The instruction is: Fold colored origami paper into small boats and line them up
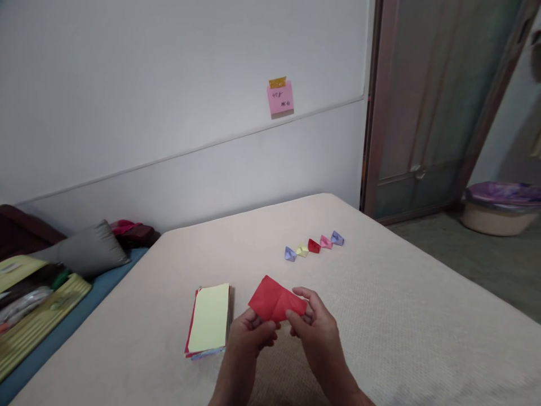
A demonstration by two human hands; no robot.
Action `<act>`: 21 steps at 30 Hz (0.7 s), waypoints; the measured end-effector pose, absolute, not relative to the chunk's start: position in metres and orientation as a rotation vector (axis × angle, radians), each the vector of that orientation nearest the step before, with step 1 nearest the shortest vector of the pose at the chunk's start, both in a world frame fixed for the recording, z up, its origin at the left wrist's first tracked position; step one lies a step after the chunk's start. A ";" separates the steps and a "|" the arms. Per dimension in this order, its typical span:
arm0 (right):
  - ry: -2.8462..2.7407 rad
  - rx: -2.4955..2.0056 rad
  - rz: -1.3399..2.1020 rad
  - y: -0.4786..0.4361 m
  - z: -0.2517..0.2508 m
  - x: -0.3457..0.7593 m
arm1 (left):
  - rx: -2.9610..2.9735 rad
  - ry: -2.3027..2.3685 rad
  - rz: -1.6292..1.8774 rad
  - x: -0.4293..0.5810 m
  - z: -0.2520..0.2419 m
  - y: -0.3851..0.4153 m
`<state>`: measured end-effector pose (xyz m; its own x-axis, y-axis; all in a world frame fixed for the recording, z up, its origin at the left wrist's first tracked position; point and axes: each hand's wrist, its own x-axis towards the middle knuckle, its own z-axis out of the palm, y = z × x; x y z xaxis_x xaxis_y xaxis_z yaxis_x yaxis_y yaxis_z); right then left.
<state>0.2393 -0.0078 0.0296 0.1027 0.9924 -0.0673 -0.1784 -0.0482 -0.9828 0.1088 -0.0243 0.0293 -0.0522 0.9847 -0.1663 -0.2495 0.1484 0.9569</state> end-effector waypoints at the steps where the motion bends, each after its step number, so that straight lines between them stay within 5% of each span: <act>1: -0.991 -1.174 1.247 -0.008 0.029 0.239 | 0.870 1.156 1.253 0.110 0.030 -0.024; 21: -1.050 -0.854 1.644 -0.009 0.023 0.234 | 0.955 1.346 1.486 0.103 0.033 -0.022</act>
<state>0.2342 -0.0095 0.0234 -0.2840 0.9572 -0.0554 -0.3521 -0.1578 -0.9226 0.1034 -0.0224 0.0329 -0.3081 0.9511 -0.0209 -0.1149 -0.0153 0.9933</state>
